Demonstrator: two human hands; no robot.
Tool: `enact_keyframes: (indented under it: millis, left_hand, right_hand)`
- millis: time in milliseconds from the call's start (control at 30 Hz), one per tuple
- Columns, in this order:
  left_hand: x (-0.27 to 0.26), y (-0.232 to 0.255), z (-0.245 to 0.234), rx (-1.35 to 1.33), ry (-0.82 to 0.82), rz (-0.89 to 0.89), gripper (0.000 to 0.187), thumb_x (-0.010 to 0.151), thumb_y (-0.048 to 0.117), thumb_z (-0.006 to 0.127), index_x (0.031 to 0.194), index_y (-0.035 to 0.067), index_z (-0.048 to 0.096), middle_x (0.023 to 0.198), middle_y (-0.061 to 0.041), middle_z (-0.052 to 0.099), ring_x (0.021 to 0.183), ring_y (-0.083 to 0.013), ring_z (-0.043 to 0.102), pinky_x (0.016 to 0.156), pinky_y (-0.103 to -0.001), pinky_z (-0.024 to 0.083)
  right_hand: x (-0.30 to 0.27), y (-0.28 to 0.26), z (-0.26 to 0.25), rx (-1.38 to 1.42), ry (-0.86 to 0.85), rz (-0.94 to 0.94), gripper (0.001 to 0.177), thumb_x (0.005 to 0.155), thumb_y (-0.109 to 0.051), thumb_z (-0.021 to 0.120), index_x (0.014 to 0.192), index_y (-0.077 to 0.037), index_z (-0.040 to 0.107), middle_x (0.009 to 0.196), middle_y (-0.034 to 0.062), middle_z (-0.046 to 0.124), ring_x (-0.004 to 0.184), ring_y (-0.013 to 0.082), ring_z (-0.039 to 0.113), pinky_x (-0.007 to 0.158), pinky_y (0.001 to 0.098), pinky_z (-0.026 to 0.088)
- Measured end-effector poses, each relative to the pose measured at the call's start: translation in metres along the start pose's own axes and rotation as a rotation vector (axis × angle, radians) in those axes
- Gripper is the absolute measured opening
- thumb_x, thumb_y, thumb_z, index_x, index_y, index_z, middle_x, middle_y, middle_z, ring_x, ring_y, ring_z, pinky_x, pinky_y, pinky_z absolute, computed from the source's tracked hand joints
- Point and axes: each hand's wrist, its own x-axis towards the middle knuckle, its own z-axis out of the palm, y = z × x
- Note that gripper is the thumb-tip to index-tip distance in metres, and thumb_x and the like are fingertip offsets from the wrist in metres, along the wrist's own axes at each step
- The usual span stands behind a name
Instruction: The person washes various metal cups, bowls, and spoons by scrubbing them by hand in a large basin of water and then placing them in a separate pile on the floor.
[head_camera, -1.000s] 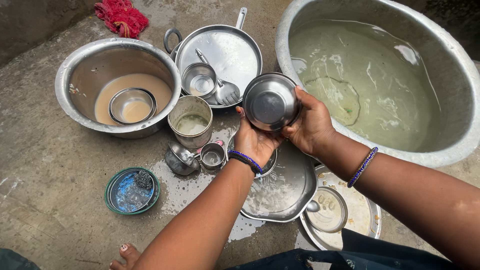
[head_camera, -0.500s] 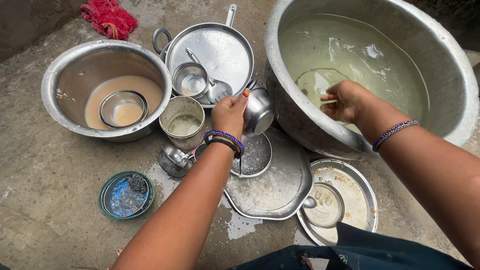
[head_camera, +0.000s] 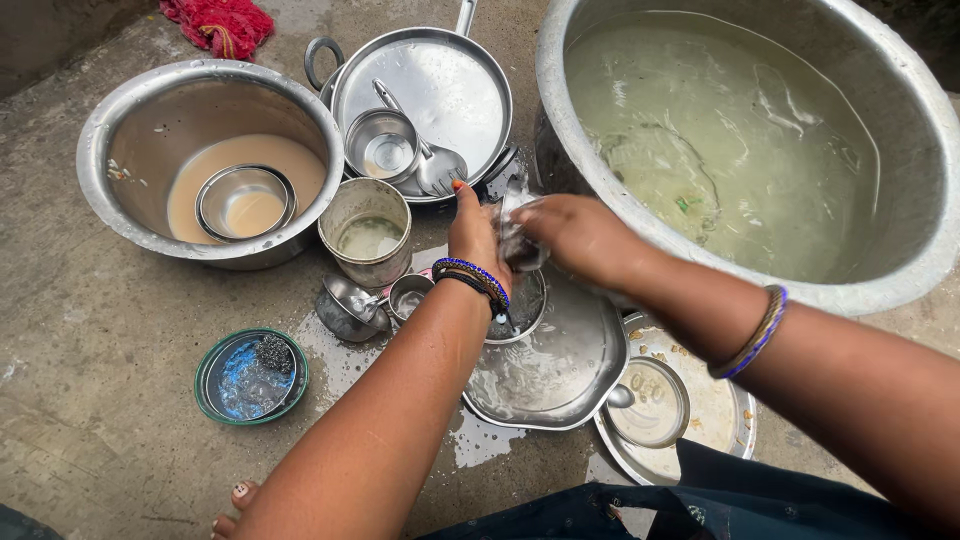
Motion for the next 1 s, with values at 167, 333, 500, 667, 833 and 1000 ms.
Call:
enact_keyframes:
  millis: [167, 333, 500, 667, 833, 1000]
  left_hand:
    - [0.003, 0.002, -0.011, 0.169, 0.058, 0.024, 0.105, 0.092, 0.089, 0.016, 0.106, -0.001, 0.07, 0.084, -0.012, 0.061, 0.074, -0.0256, 0.056, 0.07, -0.038, 0.045]
    - [-0.033, -0.009, 0.001, 0.767, 0.335, 0.547, 0.095, 0.091, 0.084, 0.022, 0.066, 0.005, 0.067, 0.053, -0.003, 0.061, 0.055, -0.017, 0.059, 0.056, -0.033, 0.044]
    - [-0.031, 0.022, -0.004, 0.524, -0.144, 0.806, 0.071, 0.109, 0.058, 0.055, 0.064, 0.004, 0.048, 0.063, -0.003, 0.045, 0.064, -0.0175, 0.041, 0.059, -0.035, 0.032]
    - [-0.031, 0.034, 0.026, 0.564, -0.284, 1.047, 0.048, 0.108, 0.052, 0.057, 0.102, 0.005, 0.06, 0.097, -0.004, 0.062, 0.099, -0.012, 0.063, 0.09, -0.027, 0.05]
    - [-0.038, 0.027, 0.048, 0.675, -0.23, 0.736, 0.035, 0.102, 0.038, 0.057, 0.126, 0.012, 0.061, 0.113, 0.002, 0.062, 0.093, -0.0047, 0.055, 0.073, -0.024, 0.051]
    - [-0.037, 0.01, 0.047, 0.722, -0.172, 0.565, 0.029, 0.106, 0.025, 0.063, 0.131, 0.012, 0.067, 0.092, -0.008, 0.053, 0.072, -0.0161, 0.041, 0.061, -0.031, 0.039]
  right_hand:
    - [0.005, 0.013, 0.019, -0.554, 0.087, -0.189, 0.062, 0.108, -0.044, 0.045, 0.14, 0.009, 0.045, 0.143, 0.0312, 0.047, 0.133, 0.047, 0.046, 0.11, 0.0498, 0.038]
    - [0.027, -0.009, -0.012, 0.523, -0.017, 0.365, 0.075, 0.098, -0.06, 0.033, 0.142, -0.003, 0.051, 0.137, 0.0205, 0.064, 0.125, 0.0345, 0.06, 0.107, 0.049, 0.047]
    - [0.011, -0.018, -0.044, 0.891, -0.199, 0.517, 0.057, 0.098, -0.043, 0.047, 0.128, 0.005, 0.052, 0.113, 0.0205, 0.068, 0.1, 0.0319, 0.071, 0.084, 0.0494, 0.061]
    - [0.012, -0.001, -0.091, 0.648, 0.206, 0.151, 0.034, 0.094, -0.008, 0.063, 0.124, 0.008, 0.058, 0.101, 0.0187, 0.071, 0.079, 0.0254, 0.075, 0.07, 0.0377, 0.066]
    - [0.021, 0.077, -0.164, 0.44, 0.799, 0.198, 0.029, 0.099, -0.026, 0.073, 0.11, -0.001, 0.062, 0.084, 0.0094, 0.071, 0.064, 0.0168, 0.066, 0.051, 0.0299, 0.05]
    - [0.022, 0.211, -0.189, 0.142, 0.487, 0.785, 0.024, 0.099, -0.021, 0.067, 0.088, 0.001, 0.067, 0.068, 0.0103, 0.067, 0.05, 0.0174, 0.058, 0.046, 0.0324, 0.044]
